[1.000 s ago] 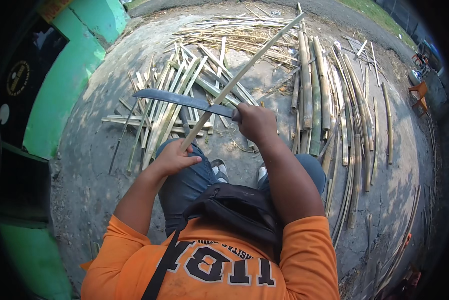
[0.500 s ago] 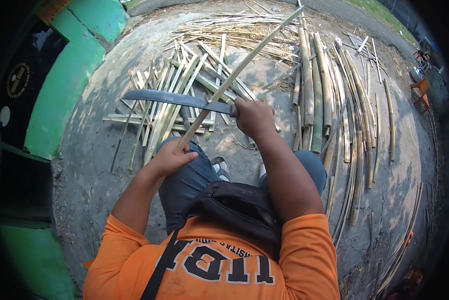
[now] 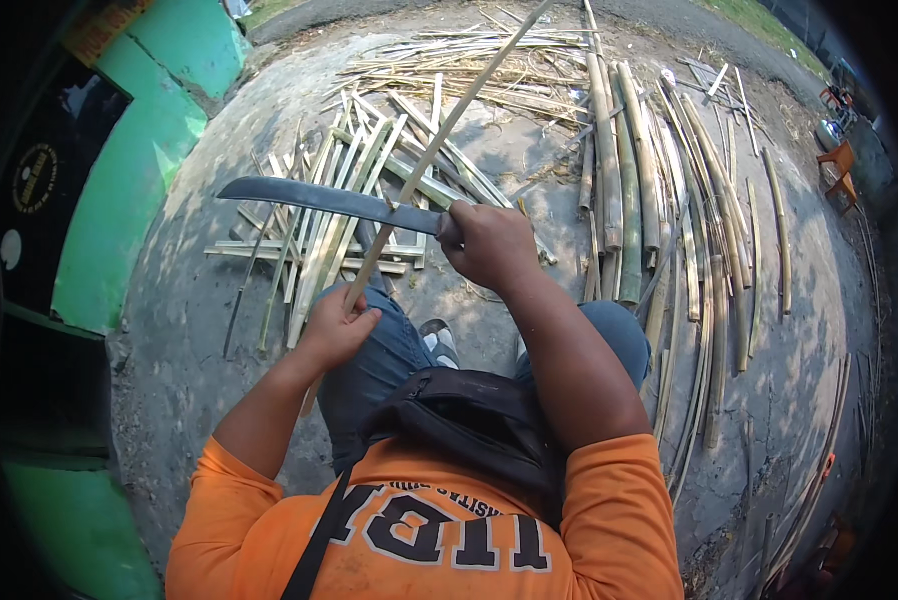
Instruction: The person uses a large blade to shave and thin down long strips of bamboo, running the blade along the length of each strip one at a time while holding them by hand.
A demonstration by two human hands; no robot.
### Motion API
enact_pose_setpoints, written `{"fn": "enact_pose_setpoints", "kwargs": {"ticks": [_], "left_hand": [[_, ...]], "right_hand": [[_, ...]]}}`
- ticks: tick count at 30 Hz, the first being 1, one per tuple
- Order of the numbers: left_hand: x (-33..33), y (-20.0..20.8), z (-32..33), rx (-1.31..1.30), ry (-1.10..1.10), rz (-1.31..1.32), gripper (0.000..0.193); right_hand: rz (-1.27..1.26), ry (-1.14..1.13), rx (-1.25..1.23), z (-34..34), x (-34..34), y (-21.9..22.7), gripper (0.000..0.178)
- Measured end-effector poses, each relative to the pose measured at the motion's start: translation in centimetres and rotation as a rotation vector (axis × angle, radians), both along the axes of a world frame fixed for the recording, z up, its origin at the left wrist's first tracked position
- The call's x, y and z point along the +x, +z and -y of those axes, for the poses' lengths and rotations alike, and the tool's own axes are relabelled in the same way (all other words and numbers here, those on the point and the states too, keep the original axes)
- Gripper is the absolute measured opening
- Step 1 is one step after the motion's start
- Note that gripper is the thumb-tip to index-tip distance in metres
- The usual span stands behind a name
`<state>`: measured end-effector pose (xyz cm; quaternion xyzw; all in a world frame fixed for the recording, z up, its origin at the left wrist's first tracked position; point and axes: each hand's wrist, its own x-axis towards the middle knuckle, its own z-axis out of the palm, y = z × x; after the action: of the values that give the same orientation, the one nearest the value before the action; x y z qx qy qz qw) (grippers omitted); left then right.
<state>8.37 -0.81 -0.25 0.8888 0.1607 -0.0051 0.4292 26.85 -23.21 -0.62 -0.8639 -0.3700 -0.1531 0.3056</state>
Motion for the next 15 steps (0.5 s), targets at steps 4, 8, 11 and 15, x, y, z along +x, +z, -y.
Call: {"fn": "enact_pose_setpoints", "kwargs": {"ticks": [4, 8, 11, 15], "left_hand": [[-0.1, -0.1, 0.6, 0.17, 0.035, 0.136, 0.035], [0.1, 1.3, 0.8, 0.177, 0.005, 0.11, 0.034], [0.2, 1.8, 0.7, 0.14, 0.013, 0.117, 0.033], [-0.2, 3.1, 1.1, 0.17, 0.033, 0.169, 0.032]], "right_hand": [[-0.209, 0.072, 0.022, 0.2, -0.4, 0.0, 0.021], [-0.379, 0.125, -0.023, 0.8, -0.2, 0.1, 0.02], [-0.141, 0.036, 0.037, 0.5, 0.0, 0.1, 0.017], [-0.119, 0.023, 0.11, 0.3, 0.3, -0.7, 0.025]]}}
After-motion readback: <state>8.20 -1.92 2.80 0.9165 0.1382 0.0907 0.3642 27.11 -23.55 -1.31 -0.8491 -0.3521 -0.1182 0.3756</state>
